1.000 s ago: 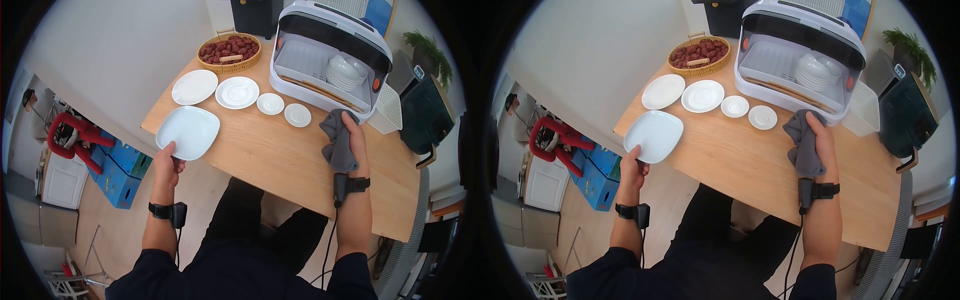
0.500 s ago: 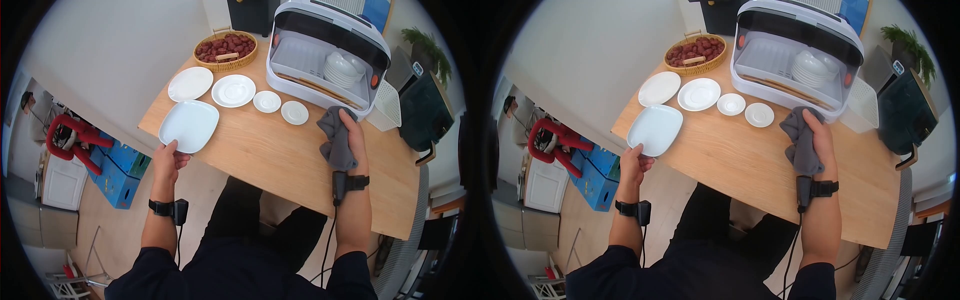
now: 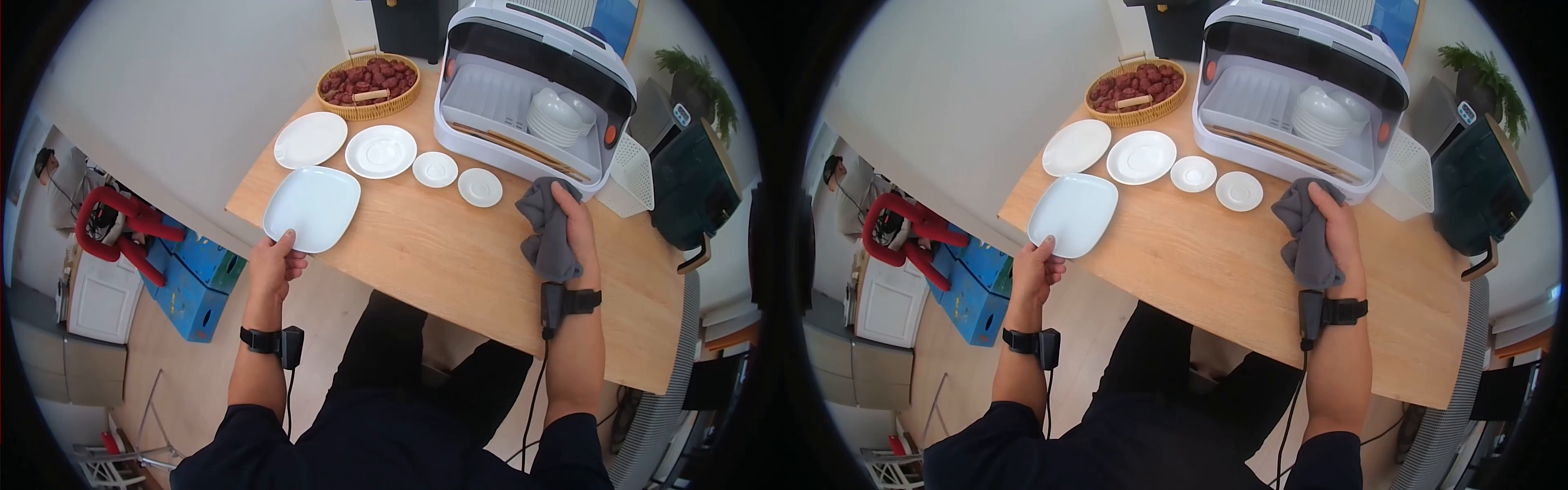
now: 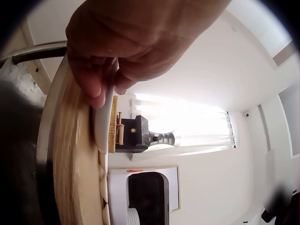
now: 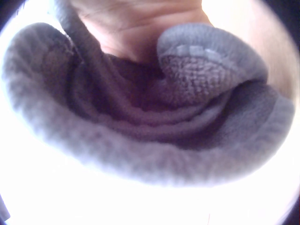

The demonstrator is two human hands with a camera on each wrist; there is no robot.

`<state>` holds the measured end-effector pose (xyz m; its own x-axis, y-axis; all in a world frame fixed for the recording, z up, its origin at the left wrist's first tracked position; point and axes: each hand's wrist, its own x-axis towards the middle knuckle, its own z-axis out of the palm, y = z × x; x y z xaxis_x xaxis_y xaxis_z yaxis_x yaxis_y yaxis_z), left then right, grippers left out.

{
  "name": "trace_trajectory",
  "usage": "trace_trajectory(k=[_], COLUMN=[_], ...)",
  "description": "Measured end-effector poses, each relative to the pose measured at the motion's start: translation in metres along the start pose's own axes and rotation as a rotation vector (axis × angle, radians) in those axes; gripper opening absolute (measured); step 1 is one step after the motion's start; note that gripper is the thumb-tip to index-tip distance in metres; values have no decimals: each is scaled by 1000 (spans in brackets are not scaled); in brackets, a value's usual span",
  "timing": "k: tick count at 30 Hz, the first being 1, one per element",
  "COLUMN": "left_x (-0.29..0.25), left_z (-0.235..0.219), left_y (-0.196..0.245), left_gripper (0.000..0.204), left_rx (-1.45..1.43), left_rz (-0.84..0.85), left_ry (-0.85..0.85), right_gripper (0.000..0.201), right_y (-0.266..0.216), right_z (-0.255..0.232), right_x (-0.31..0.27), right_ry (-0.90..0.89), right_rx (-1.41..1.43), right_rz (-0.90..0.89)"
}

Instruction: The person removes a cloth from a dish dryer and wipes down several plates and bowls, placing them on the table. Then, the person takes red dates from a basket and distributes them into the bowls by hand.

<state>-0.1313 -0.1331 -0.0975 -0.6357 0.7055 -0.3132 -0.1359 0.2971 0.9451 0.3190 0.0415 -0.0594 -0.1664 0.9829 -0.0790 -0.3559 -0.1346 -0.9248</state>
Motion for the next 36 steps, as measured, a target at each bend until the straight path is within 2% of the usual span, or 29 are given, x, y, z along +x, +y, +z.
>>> trace_trajectory(k=[8,14,23,26,29,31,35,36], left_x=[6,7,5,7,7,3,0,1], left_z=[-1,-16,-6,-3,3,5,7,3], left_y=[-6,-11,2,1,1,1,0,0], left_gripper=[28,27,30,32,35,42,50,58], left_rx=[-44,-87,-18,-15,51,102,130,178], left_rz=[5,14,-15,40,65,98,194,207], left_ry=[25,107,1,-25,23,68,84,90], right_gripper=[31,31,29,28,28,27,27,27], right_y=[-3,-2,-2,-2,-8,-11,-12,-12], right_z=[6,7,4,5,9,19,8,11], right_x=[-3,-3,-2,-3,-7,-14,-8,-9], right_ry=[17,38,20,21,-3,24,10,2], right_rx=[18,9,36,45,41,65,62,99], right_rz=[1,-23,5,3,22,12,15,30])
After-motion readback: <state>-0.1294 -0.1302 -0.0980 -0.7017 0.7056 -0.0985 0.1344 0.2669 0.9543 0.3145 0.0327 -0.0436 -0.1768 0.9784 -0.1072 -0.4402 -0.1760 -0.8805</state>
